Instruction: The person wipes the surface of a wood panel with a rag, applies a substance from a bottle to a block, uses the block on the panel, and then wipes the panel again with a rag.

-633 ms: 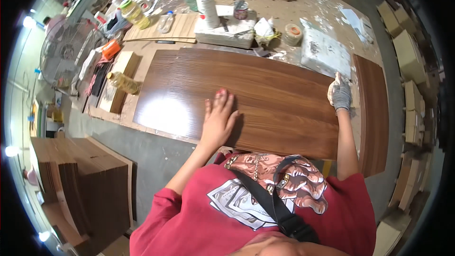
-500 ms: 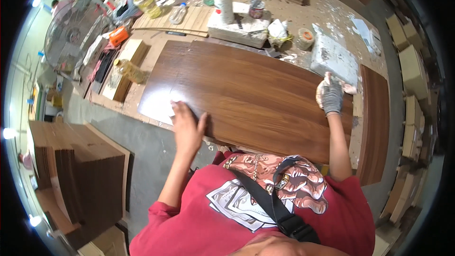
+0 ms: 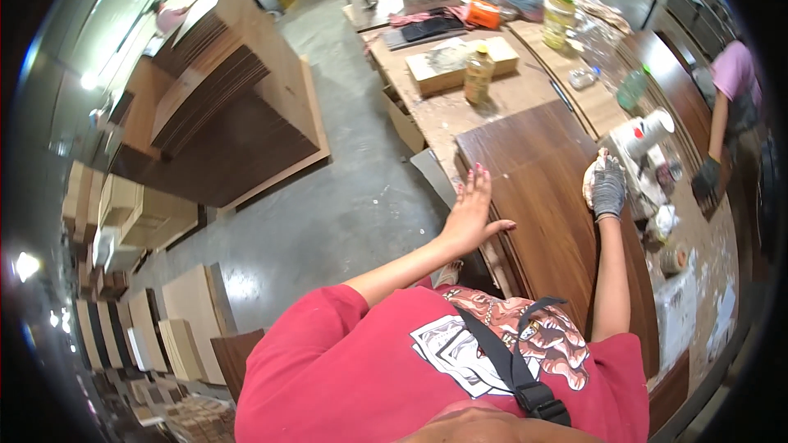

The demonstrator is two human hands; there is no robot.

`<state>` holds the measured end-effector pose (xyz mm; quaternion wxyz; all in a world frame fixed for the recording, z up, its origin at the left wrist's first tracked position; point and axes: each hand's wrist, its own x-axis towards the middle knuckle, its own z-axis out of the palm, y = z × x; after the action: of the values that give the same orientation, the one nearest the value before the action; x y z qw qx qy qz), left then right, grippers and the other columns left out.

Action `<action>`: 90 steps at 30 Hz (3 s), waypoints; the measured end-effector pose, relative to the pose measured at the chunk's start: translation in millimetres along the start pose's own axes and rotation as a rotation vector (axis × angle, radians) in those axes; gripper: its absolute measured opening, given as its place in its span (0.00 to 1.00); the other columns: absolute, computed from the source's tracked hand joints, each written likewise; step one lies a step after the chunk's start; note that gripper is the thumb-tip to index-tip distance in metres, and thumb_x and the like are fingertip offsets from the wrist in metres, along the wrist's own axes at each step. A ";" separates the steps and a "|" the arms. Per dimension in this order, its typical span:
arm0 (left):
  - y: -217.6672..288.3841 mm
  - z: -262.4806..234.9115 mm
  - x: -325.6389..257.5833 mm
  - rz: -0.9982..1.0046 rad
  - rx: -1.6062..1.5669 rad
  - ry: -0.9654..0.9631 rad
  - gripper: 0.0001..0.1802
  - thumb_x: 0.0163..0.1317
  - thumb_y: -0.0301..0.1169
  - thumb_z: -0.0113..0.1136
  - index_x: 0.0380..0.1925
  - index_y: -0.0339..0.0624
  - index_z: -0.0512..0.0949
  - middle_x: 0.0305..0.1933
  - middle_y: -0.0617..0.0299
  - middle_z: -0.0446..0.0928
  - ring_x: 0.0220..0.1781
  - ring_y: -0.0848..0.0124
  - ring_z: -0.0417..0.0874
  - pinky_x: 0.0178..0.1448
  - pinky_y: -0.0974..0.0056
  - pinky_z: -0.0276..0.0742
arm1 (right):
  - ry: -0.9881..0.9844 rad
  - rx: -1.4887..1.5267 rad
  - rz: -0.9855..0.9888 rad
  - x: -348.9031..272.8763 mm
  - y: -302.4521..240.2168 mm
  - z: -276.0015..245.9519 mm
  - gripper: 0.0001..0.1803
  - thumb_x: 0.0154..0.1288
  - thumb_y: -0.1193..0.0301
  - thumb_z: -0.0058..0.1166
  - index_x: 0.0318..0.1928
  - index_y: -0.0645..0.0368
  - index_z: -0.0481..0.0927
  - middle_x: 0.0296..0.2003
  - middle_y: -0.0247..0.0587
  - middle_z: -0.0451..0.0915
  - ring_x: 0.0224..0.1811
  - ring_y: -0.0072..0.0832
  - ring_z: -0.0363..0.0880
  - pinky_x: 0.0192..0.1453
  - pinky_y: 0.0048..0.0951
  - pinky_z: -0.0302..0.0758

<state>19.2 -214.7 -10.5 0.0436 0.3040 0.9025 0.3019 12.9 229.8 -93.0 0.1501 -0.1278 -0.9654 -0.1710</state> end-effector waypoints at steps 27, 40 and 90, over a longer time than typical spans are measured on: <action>13.9 11.3 -5.5 -0.104 -0.246 -0.053 0.71 0.62 0.65 0.63 0.76 0.21 0.29 0.79 0.18 0.36 0.84 0.35 0.41 0.84 0.44 0.47 | -0.029 0.067 -0.214 42.8 -50.0 -1.6 0.27 0.79 0.68 0.33 0.75 0.60 0.64 0.67 0.46 0.73 0.72 0.36 0.67 0.80 0.34 0.57; 2.0 14.7 -10.2 -0.140 -0.397 -0.076 0.72 0.61 0.65 0.63 0.76 0.25 0.26 0.80 0.22 0.35 0.85 0.38 0.37 0.84 0.49 0.48 | -0.177 0.119 0.030 78.2 -62.4 -49.8 0.21 0.81 0.60 0.36 0.59 0.57 0.77 0.47 0.47 0.83 0.49 0.36 0.82 0.53 0.41 0.75; -26.2 43.1 23.9 -0.129 -0.517 -0.178 0.66 0.74 0.45 0.60 0.69 0.31 0.08 0.78 0.29 0.53 0.77 0.53 0.65 0.76 0.61 0.63 | -0.169 0.140 -0.210 61.3 -145.1 -152.9 0.24 0.71 0.64 0.42 0.64 0.57 0.72 0.59 0.54 0.79 0.65 0.45 0.75 0.73 0.45 0.66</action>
<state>-2.6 -195.1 -58.0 0.2178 0.2500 0.8055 0.4911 -49.3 53.6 22.2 0.0582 -0.0290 -0.9922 -0.1066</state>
